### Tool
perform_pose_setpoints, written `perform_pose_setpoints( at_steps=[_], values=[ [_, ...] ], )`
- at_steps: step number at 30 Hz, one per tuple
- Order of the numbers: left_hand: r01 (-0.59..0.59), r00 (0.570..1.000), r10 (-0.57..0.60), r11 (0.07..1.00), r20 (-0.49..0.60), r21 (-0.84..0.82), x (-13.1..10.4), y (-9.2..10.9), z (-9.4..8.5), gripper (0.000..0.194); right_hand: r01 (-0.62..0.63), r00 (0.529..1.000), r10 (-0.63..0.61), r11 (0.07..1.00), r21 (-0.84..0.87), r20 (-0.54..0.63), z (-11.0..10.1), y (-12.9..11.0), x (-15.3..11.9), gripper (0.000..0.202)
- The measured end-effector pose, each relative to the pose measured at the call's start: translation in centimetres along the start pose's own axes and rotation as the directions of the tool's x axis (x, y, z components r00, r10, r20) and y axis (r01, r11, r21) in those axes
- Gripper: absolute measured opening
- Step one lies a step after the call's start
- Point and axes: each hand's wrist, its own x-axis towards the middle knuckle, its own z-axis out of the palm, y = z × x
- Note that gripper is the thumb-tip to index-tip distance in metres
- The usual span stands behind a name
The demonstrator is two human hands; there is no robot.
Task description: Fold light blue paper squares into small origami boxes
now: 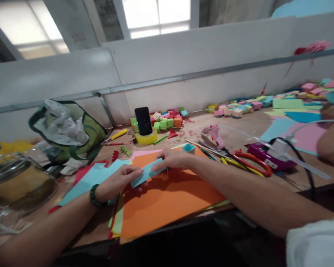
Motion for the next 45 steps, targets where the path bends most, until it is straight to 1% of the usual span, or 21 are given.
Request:
perform_pose_setpoints(
  at_steps=[2, 3, 6, 9, 13, 14, 18, 19, 21, 24, 27, 30, 33, 37, 39, 40, 41, 42, 43, 44, 45],
  values=[
    [0.038, 0.999, -0.037, 0.985, 0.013, -0.167, 0.1, -0.4, -0.4, 0.053, -0.039, 0.999, 0.042, 0.989, 0.145, -0.023, 0.6, -0.1, 0.6, 0.04],
    [0.044, 0.999, -0.045, 0.976, 0.002, -0.211, 0.2, -0.5, -0.5, 0.051, -0.042, 0.997, 0.053, 0.98, 0.196, -0.051, 0.9, -0.1, 0.9, 0.04],
    [0.058, 0.994, -0.079, 0.962, -0.068, -0.267, 0.3, -0.7, -0.9, 0.045, 0.026, 0.986, 0.02, 0.961, 0.276, -0.163, 1.5, 0.3, 1.6, 0.039],
    [0.071, 0.988, -0.108, 0.954, -0.114, -0.292, 0.3, -0.4, -1.2, 0.039, 0.118, 0.974, -0.05, 0.945, 0.304, -0.221, 1.6, 0.9, 1.9, 0.038],
    [0.048, 0.99, -0.085, 0.952, -0.111, -0.301, 0.3, -0.2, -1.3, 0.035, 0.187, 0.962, -0.12, 0.944, 0.274, -0.244, 1.8, 1.2, 1.8, 0.037],
    [0.061, 0.992, -0.091, 0.948, -0.084, -0.311, 0.3, -0.2, -1.4, 0.036, 0.195, 0.959, -0.131, 0.947, 0.255, -0.25, 1.9, 1.1, 1.7, 0.038],
    [0.143, 0.988, -0.114, 0.923, 0.102, -0.357, 0.0, -0.5, -1.5, 0.045, 0.231, 0.95, -0.195, 0.964, 0.128, -0.245, 2.9, 0.4, 1.0, 0.04],
    [0.154, 0.985, -0.115, 0.923, 0.13, -0.353, 0.0, -0.5, -1.5, 0.045, 0.245, 0.947, -0.22, 0.966, 0.083, -0.236, 3.2, 0.3, 0.8, 0.04],
    [0.172, 0.98, -0.129, 0.933, 0.154, -0.316, 0.0, -0.6, -1.5, 0.042, 0.276, 0.939, -0.27, 0.961, 0.0, -0.214, 3.8, 0.1, 0.5, 0.044],
    [0.176, 0.979, -0.142, 0.95, 0.143, -0.258, 0.0, -0.5, -1.4, 0.038, 0.316, 0.925, -0.318, 0.948, -0.044, -0.209, 4.4, 0.0, 0.4, 0.051],
    [0.16, 0.985, -0.136, 0.953, 0.11, -0.256, 0.1, -0.5, -1.4, 0.034, 0.311, 0.932, -0.301, 0.95, 0.015, -0.204, 4.3, 0.1, 0.4, 0.057],
    [0.168, 0.983, -0.141, 0.949, 0.117, -0.267, 0.1, -0.6, -1.6, 0.034, 0.303, 0.942, -0.285, 0.949, 0.085, -0.176, 3.8, 0.1, 0.7, 0.053],
    [0.172, 0.983, -0.146, 0.95, 0.113, -0.262, 0.0, -0.6, -1.7, 0.036, 0.339, 0.93, -0.312, 0.933, 0.121, -0.196, 3.3, 0.2, 0.9, 0.048],
    [0.194, 0.98, -0.175, 0.95, 0.095, -0.243, 0.0, -0.3, -1.5, 0.036, 0.37, 0.916, -0.336, 0.918, 0.143, -0.218, 2.8, 0.4, 1.2, 0.05],
    [0.197, 0.979, -0.182, 0.961, 0.089, -0.195, 0.0, -0.2, -1.2, 0.037, 0.349, 0.925, -0.318, 0.928, 0.131, -0.208, 2.7, 0.5, 1.2, 0.05],
    [0.176, 0.983, -0.168, 0.976, 0.074, -0.126, 0.1, -0.1, -1.1, 0.036, 0.325, 0.933, -0.298, 0.938, 0.119, -0.2, 2.6, 0.5, 1.2, 0.051],
    [0.131, 0.991, -0.13, 0.991, 0.037, -0.014, 0.1, -0.1, -0.9, 0.036, 0.292, 0.944, -0.27, 0.951, 0.1, -0.192, 2.5, 0.6, 1.2, 0.052],
    [0.065, 0.998, -0.063, 0.989, -0.02, 0.135, 0.2, -0.1, -0.7, 0.035, 0.253, 0.954, -0.238, 0.965, 0.067, -0.185, 2.3, 0.6, 1.1, 0.053],
    [-0.007, 0.996, 0.034, 0.952, -0.082, 0.305, 0.2, -0.1, -0.6, 0.033, 0.212, 0.961, -0.205, 0.977, 0.019, -0.184, 2.2, 0.7, 1.0, 0.054],
    [-0.072, 0.98, 0.152, 0.877, -0.131, 0.475, 0.2, -0.2, -0.4, 0.033, 0.169, 0.966, -0.174, 0.985, -0.045, -0.191, 2.0, 0.8, 1.0, 0.054],
    [-0.121, 0.953, 0.266, 0.777, -0.147, 0.618, 0.2, -0.3, -0.3, 0.037, 0.126, 0.969, -0.148, 0.985, -0.118, -0.2, 1.8, 0.8, 0.9, 0.053]
  ],
)
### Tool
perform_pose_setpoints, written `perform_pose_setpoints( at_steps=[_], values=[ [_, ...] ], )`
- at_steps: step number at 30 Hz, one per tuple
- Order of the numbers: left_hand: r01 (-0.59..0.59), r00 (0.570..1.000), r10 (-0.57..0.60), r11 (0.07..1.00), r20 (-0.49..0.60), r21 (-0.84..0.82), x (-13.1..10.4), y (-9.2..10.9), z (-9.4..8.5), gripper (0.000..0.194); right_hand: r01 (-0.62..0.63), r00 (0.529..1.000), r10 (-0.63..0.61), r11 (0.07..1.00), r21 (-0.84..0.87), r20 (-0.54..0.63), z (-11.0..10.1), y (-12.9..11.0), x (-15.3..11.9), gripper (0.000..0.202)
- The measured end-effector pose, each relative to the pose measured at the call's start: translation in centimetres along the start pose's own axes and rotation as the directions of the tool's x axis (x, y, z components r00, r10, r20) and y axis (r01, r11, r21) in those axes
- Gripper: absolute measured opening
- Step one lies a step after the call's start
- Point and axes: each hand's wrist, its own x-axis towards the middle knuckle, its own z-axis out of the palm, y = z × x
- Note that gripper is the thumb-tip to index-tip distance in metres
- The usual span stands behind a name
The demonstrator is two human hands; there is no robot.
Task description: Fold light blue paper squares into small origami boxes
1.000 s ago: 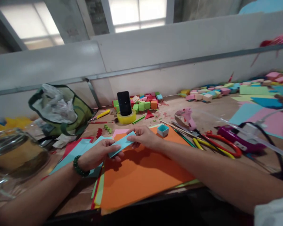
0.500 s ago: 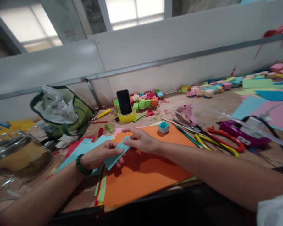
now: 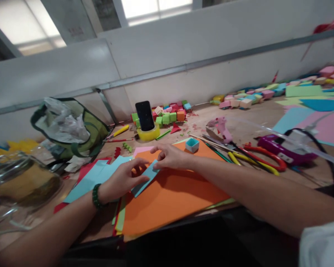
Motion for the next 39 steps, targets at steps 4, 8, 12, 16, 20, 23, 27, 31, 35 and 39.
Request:
perform_pose_setpoints(
  at_steps=[4, 8, 12, 16, 20, 23, 27, 31, 35, 39],
  values=[
    [-0.28, 0.958, 0.283, 0.904, 0.038, 0.324, -0.4, 0.1, 0.7, 0.036, -0.022, 1.0, 0.022, 0.958, -0.284, -0.002, -0.5, 0.3, -0.2, 0.05],
    [-0.402, 0.915, 0.369, 0.814, 0.161, 0.42, -0.9, 0.4, 1.5, 0.028, -0.016, 1.0, 0.022, 0.886, -0.463, 0.007, -1.0, 0.3, -0.1, 0.046],
    [-0.436, 0.9, 0.39, 0.78, 0.195, 0.449, -1.1, 0.4, 1.7, 0.031, -0.053, 0.994, 0.095, 0.87, -0.491, 0.061, -1.7, 0.1, 0.2, 0.053],
    [-0.435, 0.9, 0.391, 0.81, 0.19, 0.393, -1.0, 0.2, 1.6, 0.03, -0.081, 0.977, 0.165, 0.877, -0.473, 0.138, -2.1, -0.1, 1.1, 0.066],
    [-0.428, 0.904, 0.387, 0.822, 0.184, 0.375, -1.0, 0.3, 1.5, 0.029, -0.129, 0.987, 0.161, 0.794, -0.594, 0.001, -1.6, -0.2, 1.9, 0.062],
    [-0.421, 0.907, 0.384, 0.835, 0.173, 0.353, -1.1, 0.2, 1.5, 0.031, -0.154, 0.984, 0.172, 0.729, -0.667, -0.038, -1.2, -0.3, 2.2, 0.065],
    [-0.398, 0.917, 0.38, 0.861, 0.118, 0.316, -1.2, -0.1, 1.8, 0.032, -0.141, 0.988, 0.148, 0.733, -0.665, -0.046, -1.0, 0.2, 2.1, 0.063],
    [-0.402, 0.915, 0.389, 0.869, 0.102, 0.287, -1.1, -0.3, 1.8, 0.031, -0.11, 0.994, 0.075, 0.741, -0.662, -0.082, -0.8, 0.6, 1.4, 0.054],
    [-0.439, 0.899, 0.417, 0.858, 0.135, 0.267, -0.9, -0.1, 1.5, 0.031, -0.128, 0.992, 0.105, 0.761, -0.636, -0.074, -1.0, 0.5, 1.4, 0.055],
    [-0.442, 0.897, 0.407, 0.84, 0.174, 0.314, -1.1, 0.2, 1.1, 0.034, -0.12, 0.992, 0.119, 0.817, -0.564, -0.039, -1.7, 0.4, 2.0, 0.045]
  ],
)
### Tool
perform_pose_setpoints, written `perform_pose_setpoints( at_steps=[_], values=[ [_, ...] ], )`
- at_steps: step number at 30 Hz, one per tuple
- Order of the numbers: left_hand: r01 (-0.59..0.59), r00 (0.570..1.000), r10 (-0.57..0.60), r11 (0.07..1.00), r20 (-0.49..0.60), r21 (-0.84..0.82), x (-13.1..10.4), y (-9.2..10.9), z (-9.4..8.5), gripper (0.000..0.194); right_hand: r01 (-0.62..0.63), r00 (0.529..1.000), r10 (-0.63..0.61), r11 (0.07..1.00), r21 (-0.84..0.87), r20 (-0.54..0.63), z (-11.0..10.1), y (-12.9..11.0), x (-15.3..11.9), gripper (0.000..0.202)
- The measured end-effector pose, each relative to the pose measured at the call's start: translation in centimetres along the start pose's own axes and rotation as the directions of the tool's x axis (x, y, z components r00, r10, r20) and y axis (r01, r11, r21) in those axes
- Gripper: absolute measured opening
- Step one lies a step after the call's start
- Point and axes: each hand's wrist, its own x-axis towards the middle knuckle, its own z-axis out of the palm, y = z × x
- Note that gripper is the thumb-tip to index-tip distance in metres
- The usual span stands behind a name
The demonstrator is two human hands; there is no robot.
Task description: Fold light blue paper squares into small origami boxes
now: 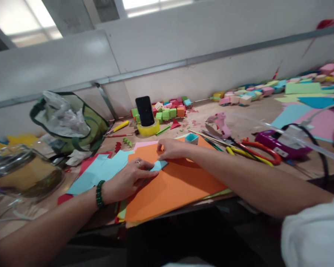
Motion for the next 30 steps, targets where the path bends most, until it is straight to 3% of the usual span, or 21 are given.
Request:
perform_pose_setpoints(
  at_steps=[6, 12, 17, 23, 26, 30],
  values=[
    [-0.023, 0.999, 0.023, 0.999, 0.034, 0.028, -0.1, 0.1, -0.3, 0.036, 0.045, 0.999, -0.044, 0.997, 0.065, -0.017, -0.3, 0.1, -0.3, 0.029],
    [0.016, 0.997, -0.021, 0.997, 0.069, 0.071, -0.5, -0.3, -0.4, 0.036, 0.238, 0.969, -0.24, 0.971, 0.032, 0.064, 0.6, -0.2, -0.6, 0.038],
    [0.034, 0.993, -0.048, 0.99, 0.106, 0.137, -2.9, 0.7, -1.2, 0.04, 0.263, 0.96, -0.265, 0.964, 0.035, 0.087, 0.6, 0.0, -0.1, 0.037],
    [0.13, 0.987, -0.142, 0.981, 0.077, 0.143, -6.4, 2.1, -2.0, 0.039, 0.27, 0.96, -0.272, 0.962, 0.032, 0.066, 0.9, 0.5, 0.2, 0.036],
    [0.167, 0.98, -0.18, 0.977, 0.089, 0.131, -7.0, 2.2, -2.2, 0.039, 0.294, 0.953, -0.295, 0.955, 0.027, 0.06, 0.9, 0.1, -0.1, 0.032],
    [0.166, 0.98, -0.174, 0.982, 0.095, 0.086, -6.4, 1.9, -2.8, 0.034, 0.416, 0.907, -0.416, 0.909, 0.017, 0.069, 0.5, -1.2, -1.0, 0.027]
  ],
)
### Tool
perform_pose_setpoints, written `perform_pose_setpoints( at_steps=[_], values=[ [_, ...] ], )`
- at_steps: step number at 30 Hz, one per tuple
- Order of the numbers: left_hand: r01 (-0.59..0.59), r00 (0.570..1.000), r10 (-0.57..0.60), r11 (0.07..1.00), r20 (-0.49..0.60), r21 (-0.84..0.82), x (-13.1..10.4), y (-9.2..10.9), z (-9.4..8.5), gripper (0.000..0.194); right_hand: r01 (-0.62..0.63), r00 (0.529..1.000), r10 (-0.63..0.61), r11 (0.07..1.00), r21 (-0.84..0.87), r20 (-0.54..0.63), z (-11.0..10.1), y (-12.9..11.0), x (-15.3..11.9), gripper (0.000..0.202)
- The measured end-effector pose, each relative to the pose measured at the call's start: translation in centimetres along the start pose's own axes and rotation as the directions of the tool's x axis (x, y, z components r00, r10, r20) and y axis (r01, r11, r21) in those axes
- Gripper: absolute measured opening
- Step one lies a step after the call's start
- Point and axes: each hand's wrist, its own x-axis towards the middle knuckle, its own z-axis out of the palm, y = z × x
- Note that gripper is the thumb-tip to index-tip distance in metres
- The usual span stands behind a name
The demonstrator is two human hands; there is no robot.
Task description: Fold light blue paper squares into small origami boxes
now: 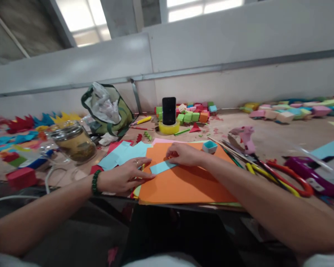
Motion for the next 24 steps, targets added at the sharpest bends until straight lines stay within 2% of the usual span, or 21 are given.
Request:
perform_pose_setpoints(
  at_steps=[3, 5, 6, 7, 8, 9, 10, 11, 13, 14, 16, 19, 21, 24],
  values=[
    [-0.035, 0.998, 0.037, 0.998, 0.041, -0.058, 1.1, -0.6, -1.0, 0.029, -0.069, 0.992, 0.061, 0.995, 0.07, 0.113, -0.3, -0.7, -0.1, 0.033],
    [-0.024, 0.996, 0.038, 0.986, 0.085, -0.166, 2.3, -1.4, -1.7, 0.024, -0.123, 0.972, 0.094, 0.984, 0.128, 0.214, -0.4, -0.7, 0.0, 0.029],
    [0.023, 0.997, -0.004, 0.97, 0.077, -0.244, 3.0, -1.9, -2.1, 0.026, -0.126, 0.967, 0.084, 0.978, 0.164, 0.239, -0.5, -0.6, 0.1, 0.027],
    [0.094, 0.995, -0.101, 0.943, -0.005, -0.319, 3.8, -2.4, -2.4, 0.034, -0.12, 0.972, 0.07, 0.968, 0.219, 0.223, -0.6, -0.5, 0.2, 0.028],
    [0.161, 0.967, -0.226, 0.901, -0.118, -0.404, 4.7, -3.0, -2.7, 0.042, -0.125, 0.985, 0.082, 0.946, 0.3, 0.152, -0.7, -0.4, 0.4, 0.031],
    [0.21, 0.916, -0.353, 0.825, -0.188, -0.526, 5.6, -3.4, -2.8, 0.051, -0.111, 0.994, 0.109, 0.913, 0.393, 0.027, -0.7, -0.4, 0.6, 0.035],
    [0.218, 0.876, -0.444, 0.713, -0.188, -0.666, 6.6, -3.7, -2.9, 0.055, -0.074, 0.981, 0.151, 0.87, 0.488, -0.122, -0.6, -0.5, 0.7, 0.037],
    [0.184, 0.86, -0.486, 0.58, -0.156, -0.794, 7.5, -3.9, -2.8, 0.054, -0.03, 0.945, 0.21, 0.82, 0.572, -0.251, -0.5, -0.6, 0.9, 0.038],
    [0.076, 0.863, -0.496, 0.316, -0.096, -0.946, 9.1, -4.0, -2.3, 0.048, 0.023, 0.902, 0.266, 0.759, 0.651, -0.342, 0.3, -0.9, 1.2, 0.04],
    [-0.005, 0.844, -0.522, 0.226, -0.125, -0.974, 9.7, -3.8, -1.8, 0.046, 0.044, 0.882, 0.278, 0.755, 0.655, -0.38, 0.8, -1.1, 1.3, 0.04],
    [-0.086, 0.815, -0.547, 0.213, -0.192, -0.973, 10.6, -3.3, -0.8, 0.045, 0.073, 0.879, 0.248, 0.774, 0.629, -0.407, 2.0, -1.2, 1.6, 0.042],
    [-0.147, 0.773, -0.581, 0.223, -0.253, -0.964, 11.0, -2.3, 0.5, 0.042, 0.048, 0.93, 0.187, 0.792, 0.608, -0.317, 3.4, -1.4, 1.6, 0.04],
    [-0.18, 0.752, -0.594, 0.232, -0.286, -0.956, 10.8, -1.9, 0.9, 0.038, 0.045, 0.949, 0.154, 0.796, 0.603, -0.274, 3.8, -1.5, 1.5, 0.039],
    [-0.214, 0.746, -0.581, 0.256, -0.327, -0.943, 10.5, -1.5, 0.8, 0.035, 0.046, 0.96, 0.134, 0.793, 0.608, -0.248, 3.9, -1.8, 1.3, 0.041]
  ],
)
